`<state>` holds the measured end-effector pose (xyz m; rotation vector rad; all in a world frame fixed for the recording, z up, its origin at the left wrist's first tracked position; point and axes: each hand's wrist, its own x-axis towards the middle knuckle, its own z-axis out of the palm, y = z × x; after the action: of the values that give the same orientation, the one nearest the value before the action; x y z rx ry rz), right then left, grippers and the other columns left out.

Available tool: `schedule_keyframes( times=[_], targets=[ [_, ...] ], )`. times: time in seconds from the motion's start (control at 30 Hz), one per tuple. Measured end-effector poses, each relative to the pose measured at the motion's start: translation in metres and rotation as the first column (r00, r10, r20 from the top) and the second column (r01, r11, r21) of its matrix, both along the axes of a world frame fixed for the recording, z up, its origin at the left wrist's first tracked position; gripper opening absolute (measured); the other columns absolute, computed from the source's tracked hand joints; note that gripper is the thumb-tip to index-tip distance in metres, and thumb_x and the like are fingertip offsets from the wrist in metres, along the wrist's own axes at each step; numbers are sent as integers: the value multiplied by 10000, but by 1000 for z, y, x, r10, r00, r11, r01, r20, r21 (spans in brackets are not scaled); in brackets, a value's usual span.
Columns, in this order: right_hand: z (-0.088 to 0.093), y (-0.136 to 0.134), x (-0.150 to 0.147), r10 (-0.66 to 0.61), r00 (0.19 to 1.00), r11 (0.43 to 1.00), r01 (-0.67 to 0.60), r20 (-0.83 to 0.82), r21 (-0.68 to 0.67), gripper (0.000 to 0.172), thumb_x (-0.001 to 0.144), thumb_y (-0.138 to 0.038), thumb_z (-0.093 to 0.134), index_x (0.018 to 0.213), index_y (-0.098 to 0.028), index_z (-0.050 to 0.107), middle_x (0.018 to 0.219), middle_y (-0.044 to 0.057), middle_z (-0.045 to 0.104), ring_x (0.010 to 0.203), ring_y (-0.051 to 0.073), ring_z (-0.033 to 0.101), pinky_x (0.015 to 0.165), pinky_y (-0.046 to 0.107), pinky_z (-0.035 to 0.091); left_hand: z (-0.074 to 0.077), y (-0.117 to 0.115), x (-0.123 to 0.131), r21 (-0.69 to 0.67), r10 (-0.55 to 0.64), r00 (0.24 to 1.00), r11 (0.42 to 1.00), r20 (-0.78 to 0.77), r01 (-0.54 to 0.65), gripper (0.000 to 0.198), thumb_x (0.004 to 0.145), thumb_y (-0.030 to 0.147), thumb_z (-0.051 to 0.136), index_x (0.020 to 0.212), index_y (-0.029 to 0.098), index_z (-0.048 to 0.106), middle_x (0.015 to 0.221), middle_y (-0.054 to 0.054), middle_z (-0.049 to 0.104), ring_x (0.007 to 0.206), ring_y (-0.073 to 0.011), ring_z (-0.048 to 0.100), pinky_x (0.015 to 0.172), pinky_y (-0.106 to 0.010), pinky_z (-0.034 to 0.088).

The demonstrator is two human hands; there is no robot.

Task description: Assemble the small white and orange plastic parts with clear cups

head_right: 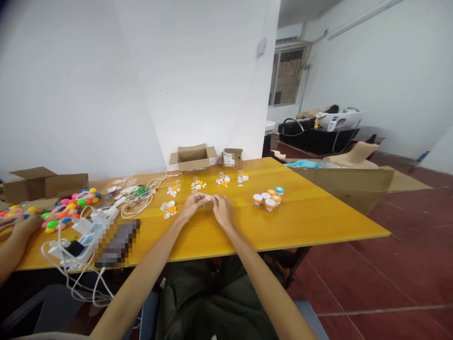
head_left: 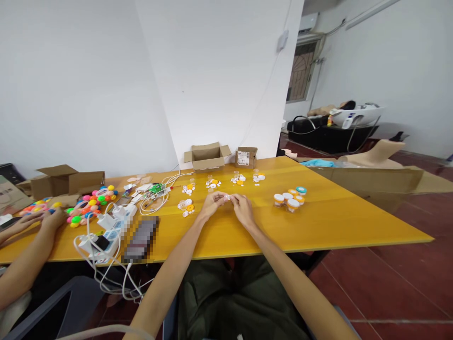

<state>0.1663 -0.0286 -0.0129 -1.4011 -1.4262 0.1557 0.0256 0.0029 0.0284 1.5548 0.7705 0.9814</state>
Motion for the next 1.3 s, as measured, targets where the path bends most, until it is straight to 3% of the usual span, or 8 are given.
schedule_keyframes(
  times=[1.03, 1.3],
  targets=[
    [-4, 7, 1, -23, 997, 989, 33, 69, -146, 367, 980, -351, 360, 693, -240, 561, 691, 30, 655, 704, 207, 587, 691, 289, 383, -7, 7, 1, 84, -71, 997, 994, -10, 72, 333, 684, 412, 838, 903, 177, 750, 918, -63, 769, 853, -194, 689, 735, -279, 506],
    [-8, 8, 1, -40, 997, 995, 46, 64, -87, 410, 987, -395, 329, 688, -249, 569, 673, 34, 654, 699, 212, 589, 689, 298, 393, -6, 6, 1, 103, -59, 998, 993, -31, 62, 332, 705, 421, 818, 924, 181, 747, 925, -66, 767, 870, -201, 689, 718, -276, 502]
  ],
)
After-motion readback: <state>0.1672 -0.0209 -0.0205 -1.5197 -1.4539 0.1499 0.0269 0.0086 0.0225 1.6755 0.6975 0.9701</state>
